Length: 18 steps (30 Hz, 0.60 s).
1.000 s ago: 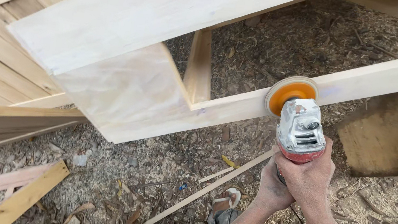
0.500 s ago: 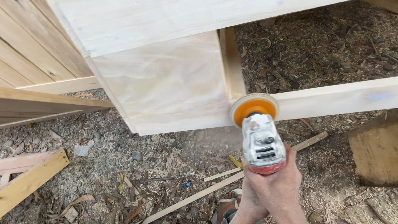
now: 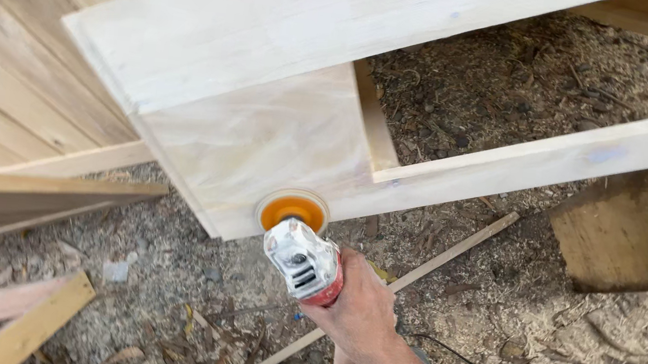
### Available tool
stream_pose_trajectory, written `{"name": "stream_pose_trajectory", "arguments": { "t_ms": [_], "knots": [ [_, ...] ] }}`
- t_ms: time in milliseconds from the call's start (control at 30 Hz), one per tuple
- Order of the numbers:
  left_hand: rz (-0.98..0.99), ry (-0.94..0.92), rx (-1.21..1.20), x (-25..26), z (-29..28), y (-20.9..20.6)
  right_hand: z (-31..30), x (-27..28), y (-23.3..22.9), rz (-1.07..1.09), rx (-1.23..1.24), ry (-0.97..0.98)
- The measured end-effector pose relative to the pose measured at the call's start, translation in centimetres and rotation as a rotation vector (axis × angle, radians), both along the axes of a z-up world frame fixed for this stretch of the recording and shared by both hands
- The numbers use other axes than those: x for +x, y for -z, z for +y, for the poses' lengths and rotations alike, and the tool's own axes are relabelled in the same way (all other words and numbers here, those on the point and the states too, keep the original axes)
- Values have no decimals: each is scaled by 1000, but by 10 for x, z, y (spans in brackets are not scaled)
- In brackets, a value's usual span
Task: The person uses a power sander to smooth the surfaces and edges of various wooden panels and frame components in a workshop.
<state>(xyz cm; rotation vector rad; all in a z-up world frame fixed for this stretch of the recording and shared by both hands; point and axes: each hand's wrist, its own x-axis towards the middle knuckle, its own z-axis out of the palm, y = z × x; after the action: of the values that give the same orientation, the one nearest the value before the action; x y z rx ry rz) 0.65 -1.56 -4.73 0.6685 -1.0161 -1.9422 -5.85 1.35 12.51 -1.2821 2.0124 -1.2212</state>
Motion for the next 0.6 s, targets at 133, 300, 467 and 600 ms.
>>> {"name": "stream_pose_trajectory", "arguments": {
  "t_ms": [133, 300, 467, 600],
  "knots": [
    [19, 98, 19, -27, 16, 8, 16, -36, 9, -105, 83, 53],
    [-249, 189, -331, -96, 39, -26, 48, -108, 5, -102, 15, 277],
    [-327, 265, -607, -185, 93, -65, 98, -194, 28, -183, -73, 444],
    [-631, 372, -691, -247, 124, -76, 136, -259, 53, -249, -144, 529]
  ]
}}
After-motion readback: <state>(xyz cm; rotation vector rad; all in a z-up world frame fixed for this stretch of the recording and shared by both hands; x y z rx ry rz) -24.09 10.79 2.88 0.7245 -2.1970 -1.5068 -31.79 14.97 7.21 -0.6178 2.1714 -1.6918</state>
